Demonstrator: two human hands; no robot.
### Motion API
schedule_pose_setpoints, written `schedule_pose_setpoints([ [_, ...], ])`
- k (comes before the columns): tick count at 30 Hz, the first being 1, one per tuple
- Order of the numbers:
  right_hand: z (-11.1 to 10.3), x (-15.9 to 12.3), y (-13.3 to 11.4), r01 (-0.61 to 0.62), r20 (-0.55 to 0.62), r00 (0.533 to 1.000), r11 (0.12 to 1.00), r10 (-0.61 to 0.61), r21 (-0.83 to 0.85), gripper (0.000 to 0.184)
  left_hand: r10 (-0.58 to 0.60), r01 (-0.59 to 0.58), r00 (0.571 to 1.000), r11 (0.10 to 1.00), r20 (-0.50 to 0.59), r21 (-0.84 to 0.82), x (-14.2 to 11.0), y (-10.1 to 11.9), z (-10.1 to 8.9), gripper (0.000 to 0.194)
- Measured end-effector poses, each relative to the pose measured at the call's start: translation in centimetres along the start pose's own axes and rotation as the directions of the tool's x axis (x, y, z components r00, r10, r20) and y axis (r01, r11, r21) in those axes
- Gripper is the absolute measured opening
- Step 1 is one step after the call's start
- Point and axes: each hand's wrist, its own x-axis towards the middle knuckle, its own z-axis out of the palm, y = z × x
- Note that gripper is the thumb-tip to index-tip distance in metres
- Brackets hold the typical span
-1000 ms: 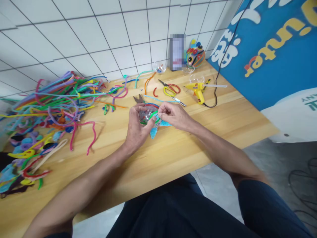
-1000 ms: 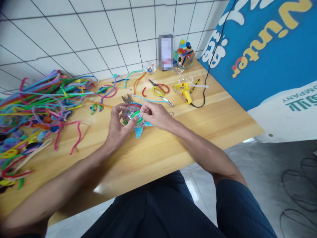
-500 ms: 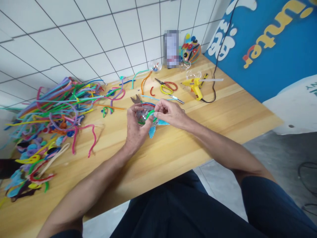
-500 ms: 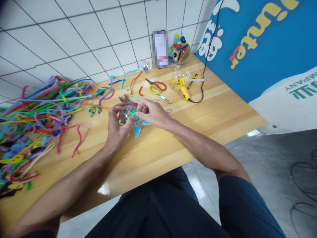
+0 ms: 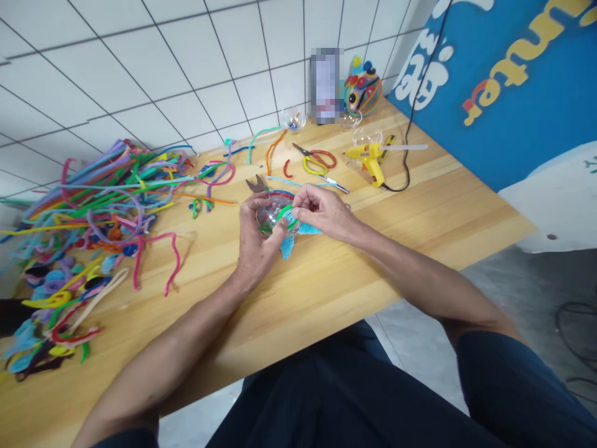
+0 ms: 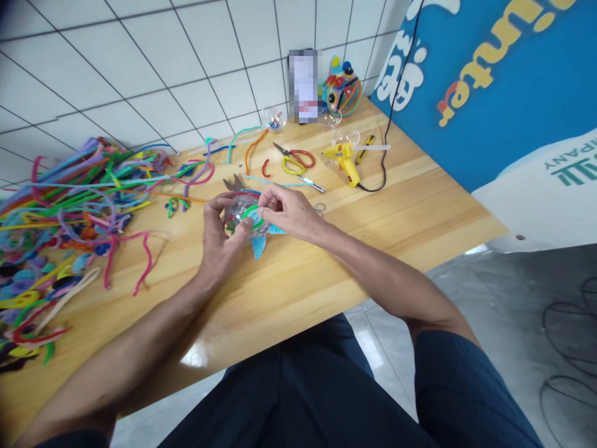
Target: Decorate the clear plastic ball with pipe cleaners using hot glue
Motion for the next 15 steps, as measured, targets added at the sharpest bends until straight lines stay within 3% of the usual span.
schedule_pose_setpoints([
  [15, 0.38, -0.18, 0.09, 0.005, -0.021, 1.0, 1.0, -0.005, 0.029, 0.014, 0.032, -0.031, 0.999, 0.999, -0.024, 0.022, 0.02, -0.55, 0.13, 0.046],
])
